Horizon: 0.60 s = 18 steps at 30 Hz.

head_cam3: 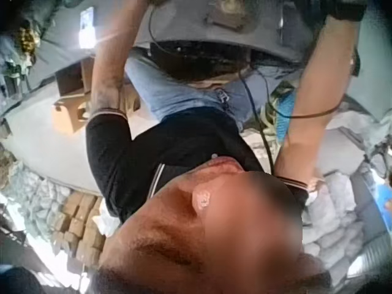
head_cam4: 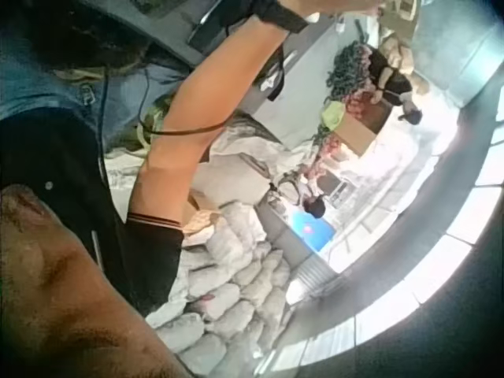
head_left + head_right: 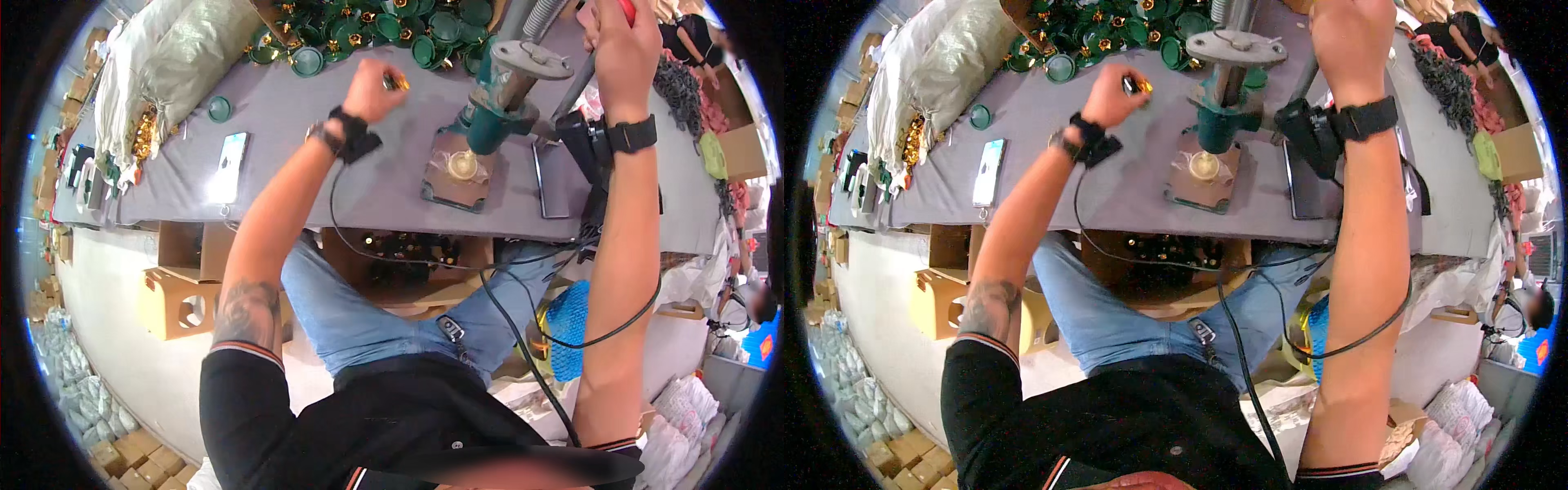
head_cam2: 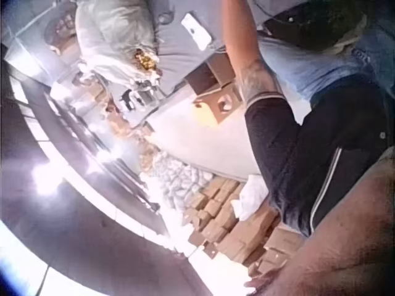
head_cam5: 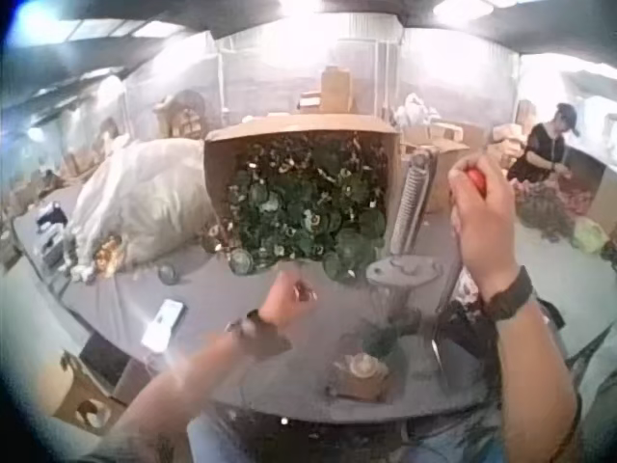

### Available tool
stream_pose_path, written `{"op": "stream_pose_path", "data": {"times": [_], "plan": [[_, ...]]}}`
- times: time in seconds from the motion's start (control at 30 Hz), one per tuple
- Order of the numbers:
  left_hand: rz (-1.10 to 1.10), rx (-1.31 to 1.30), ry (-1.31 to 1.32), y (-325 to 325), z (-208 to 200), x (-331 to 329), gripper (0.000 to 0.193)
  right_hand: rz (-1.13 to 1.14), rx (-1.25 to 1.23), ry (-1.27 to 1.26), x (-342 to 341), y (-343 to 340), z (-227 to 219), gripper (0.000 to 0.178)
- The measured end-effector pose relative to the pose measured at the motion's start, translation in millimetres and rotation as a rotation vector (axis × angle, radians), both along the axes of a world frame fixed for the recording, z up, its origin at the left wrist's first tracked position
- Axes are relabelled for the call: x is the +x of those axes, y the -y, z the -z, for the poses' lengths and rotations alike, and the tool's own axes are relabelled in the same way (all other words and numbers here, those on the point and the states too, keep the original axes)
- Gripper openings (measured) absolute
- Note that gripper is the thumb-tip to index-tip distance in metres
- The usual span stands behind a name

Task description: The person picks up a green plastic base and a gold ornament, places them into a manual press, and pulls the lever to assemble them. They repeat this process multiple times, occasionally reaching into a box for more parts and setting the finished pieces on the table.

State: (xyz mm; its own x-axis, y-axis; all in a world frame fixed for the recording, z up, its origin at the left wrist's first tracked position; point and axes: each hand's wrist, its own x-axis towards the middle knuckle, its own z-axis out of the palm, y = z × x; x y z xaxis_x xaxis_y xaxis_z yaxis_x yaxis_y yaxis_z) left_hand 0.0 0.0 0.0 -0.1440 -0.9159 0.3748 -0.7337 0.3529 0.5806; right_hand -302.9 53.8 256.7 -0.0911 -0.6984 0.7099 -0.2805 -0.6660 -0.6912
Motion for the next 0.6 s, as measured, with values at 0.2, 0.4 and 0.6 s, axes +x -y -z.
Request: {"op": "stream_pose_path", "data": {"times": [0.2, 0.4, 0.6], "plan": [[0.270, 0.105, -0.340, -117, -23, -66, 0.029, -0.028, -0.026, 0.061, 6, -2, -1, 0.009], [0.258, 0.029, -0.255, -131, -18, -85, 0.030, -0.039, -0.066, 0.023, 3, -42, 18, 0.014], [0.316, -0.027, -0.268, -129, -13, -92, 0.031, 0.045, -0.506, -0.379, -11, -207, 204, 0.009]]}}
